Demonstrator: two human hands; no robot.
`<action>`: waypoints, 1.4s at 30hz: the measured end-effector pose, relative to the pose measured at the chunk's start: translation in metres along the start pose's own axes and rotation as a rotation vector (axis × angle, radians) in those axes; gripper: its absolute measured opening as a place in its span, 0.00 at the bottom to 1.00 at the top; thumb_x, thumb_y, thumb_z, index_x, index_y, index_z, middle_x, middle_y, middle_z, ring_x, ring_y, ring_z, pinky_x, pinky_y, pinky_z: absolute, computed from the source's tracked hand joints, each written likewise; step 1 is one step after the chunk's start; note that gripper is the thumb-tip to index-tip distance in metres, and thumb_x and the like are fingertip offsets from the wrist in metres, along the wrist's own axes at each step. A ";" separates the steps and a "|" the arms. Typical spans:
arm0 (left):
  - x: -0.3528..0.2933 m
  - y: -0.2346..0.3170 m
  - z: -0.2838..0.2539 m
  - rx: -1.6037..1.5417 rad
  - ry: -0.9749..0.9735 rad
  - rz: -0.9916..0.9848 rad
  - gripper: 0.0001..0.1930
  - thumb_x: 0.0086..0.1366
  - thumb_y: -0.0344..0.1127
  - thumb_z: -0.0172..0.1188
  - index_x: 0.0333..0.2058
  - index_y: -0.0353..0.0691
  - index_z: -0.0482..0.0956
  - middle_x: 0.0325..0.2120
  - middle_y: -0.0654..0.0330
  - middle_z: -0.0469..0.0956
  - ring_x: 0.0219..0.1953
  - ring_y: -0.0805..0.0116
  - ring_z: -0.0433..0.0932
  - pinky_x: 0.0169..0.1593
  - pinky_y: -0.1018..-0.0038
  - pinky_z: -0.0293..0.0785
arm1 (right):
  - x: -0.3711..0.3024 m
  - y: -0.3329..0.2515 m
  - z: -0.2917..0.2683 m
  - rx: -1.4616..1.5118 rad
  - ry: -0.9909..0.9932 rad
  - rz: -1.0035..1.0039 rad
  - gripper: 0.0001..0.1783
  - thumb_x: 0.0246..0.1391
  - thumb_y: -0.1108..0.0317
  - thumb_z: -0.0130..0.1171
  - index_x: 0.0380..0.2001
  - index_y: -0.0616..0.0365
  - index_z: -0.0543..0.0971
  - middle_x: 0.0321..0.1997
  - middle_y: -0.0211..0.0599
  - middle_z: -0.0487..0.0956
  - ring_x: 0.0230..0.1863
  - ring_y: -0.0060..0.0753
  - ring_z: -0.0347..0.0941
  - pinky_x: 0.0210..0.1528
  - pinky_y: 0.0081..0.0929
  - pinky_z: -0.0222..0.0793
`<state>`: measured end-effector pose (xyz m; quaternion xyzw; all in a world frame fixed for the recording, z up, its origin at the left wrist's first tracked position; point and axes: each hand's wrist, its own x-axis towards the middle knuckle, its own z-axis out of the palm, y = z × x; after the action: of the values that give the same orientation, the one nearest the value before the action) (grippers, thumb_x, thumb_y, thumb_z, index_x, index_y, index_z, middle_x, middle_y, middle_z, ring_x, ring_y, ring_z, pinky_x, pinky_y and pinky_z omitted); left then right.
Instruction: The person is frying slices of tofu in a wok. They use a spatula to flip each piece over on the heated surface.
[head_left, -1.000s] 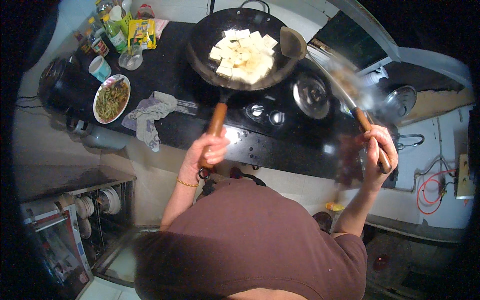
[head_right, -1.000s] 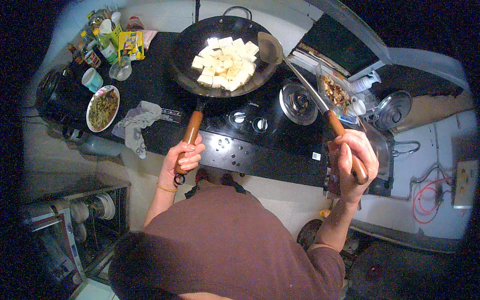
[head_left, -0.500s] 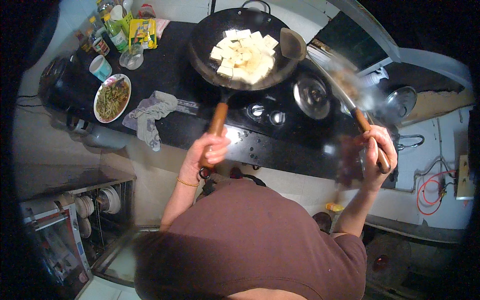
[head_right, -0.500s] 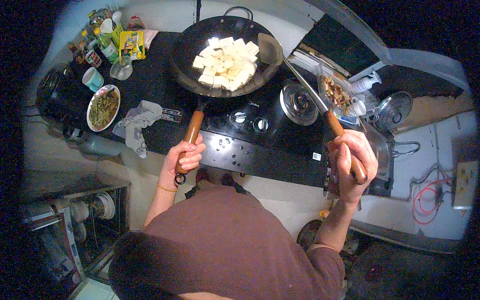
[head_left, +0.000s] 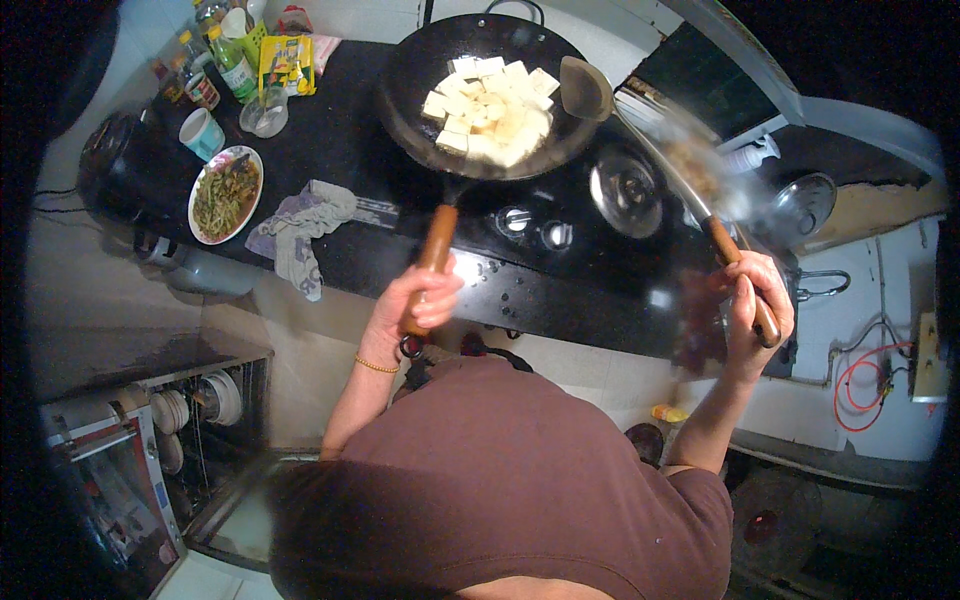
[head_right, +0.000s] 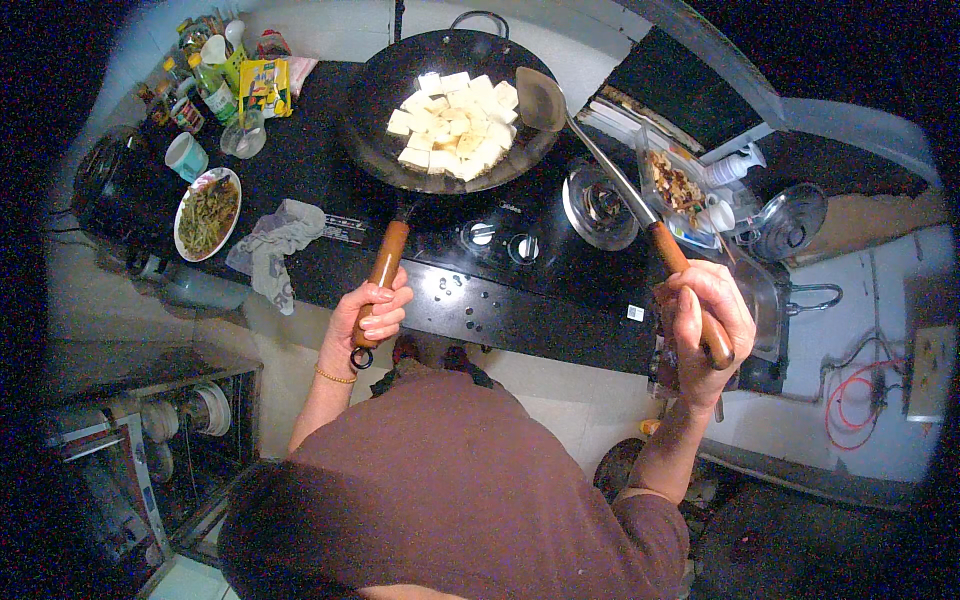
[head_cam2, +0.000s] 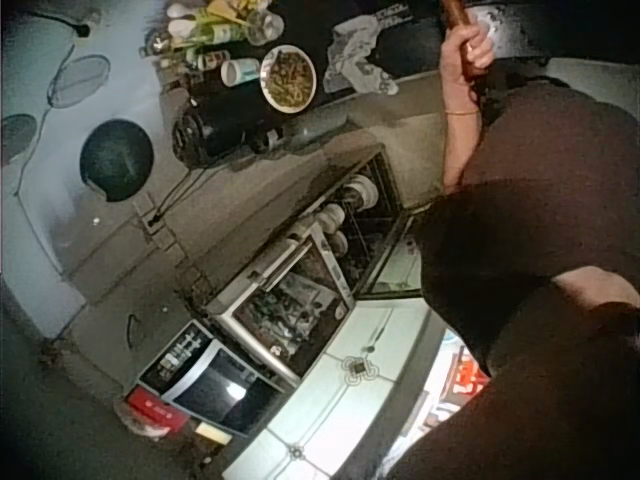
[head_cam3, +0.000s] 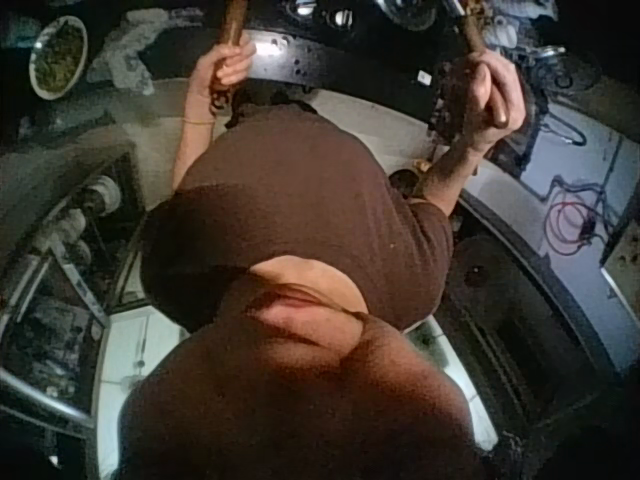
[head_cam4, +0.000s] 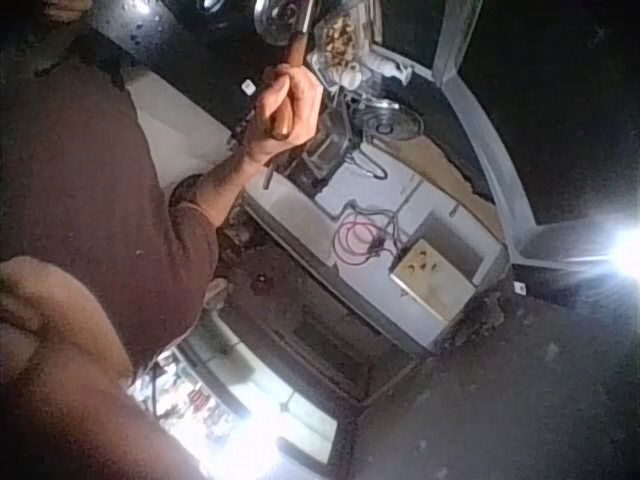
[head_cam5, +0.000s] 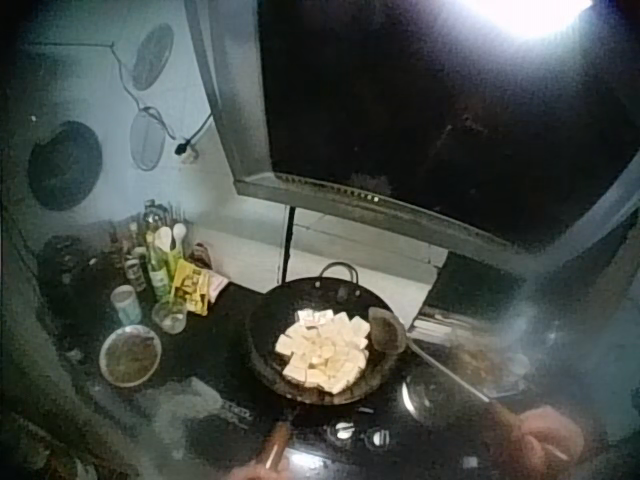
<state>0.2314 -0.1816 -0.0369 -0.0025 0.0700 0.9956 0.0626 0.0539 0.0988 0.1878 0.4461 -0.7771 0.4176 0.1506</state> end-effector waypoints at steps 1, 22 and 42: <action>0.000 0.000 0.000 0.001 -0.004 -0.002 0.05 0.63 0.26 0.49 0.38 0.39 0.67 0.17 0.67 0.61 0.13 0.82 0.60 0.13 0.84 0.59 | 0.000 0.000 0.001 0.007 -0.001 0.007 0.05 0.47 0.80 0.53 0.29 0.65 0.77 0.29 0.40 0.77 0.28 0.27 0.73 0.33 0.21 0.69; 0.000 0.000 0.000 -0.004 0.010 0.005 0.05 0.63 0.26 0.49 0.37 0.38 0.66 0.18 0.67 0.60 0.12 0.82 0.59 0.13 0.83 0.60 | 0.001 0.002 0.004 0.041 0.012 0.033 0.05 0.49 0.78 0.53 0.29 0.65 0.78 0.29 0.39 0.76 0.27 0.24 0.71 0.30 0.19 0.67; 0.002 -0.004 0.002 -0.041 -0.004 0.009 0.05 0.63 0.26 0.48 0.37 0.38 0.64 0.18 0.67 0.60 0.12 0.82 0.59 0.13 0.83 0.60 | 0.002 0.002 0.003 0.004 0.018 0.019 0.04 0.49 0.77 0.53 0.28 0.65 0.78 0.28 0.39 0.77 0.28 0.25 0.72 0.31 0.20 0.67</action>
<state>0.2303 -0.1777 -0.0358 -0.0014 0.0495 0.9971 0.0584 0.0513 0.0955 0.1863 0.4352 -0.7791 0.4247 0.1525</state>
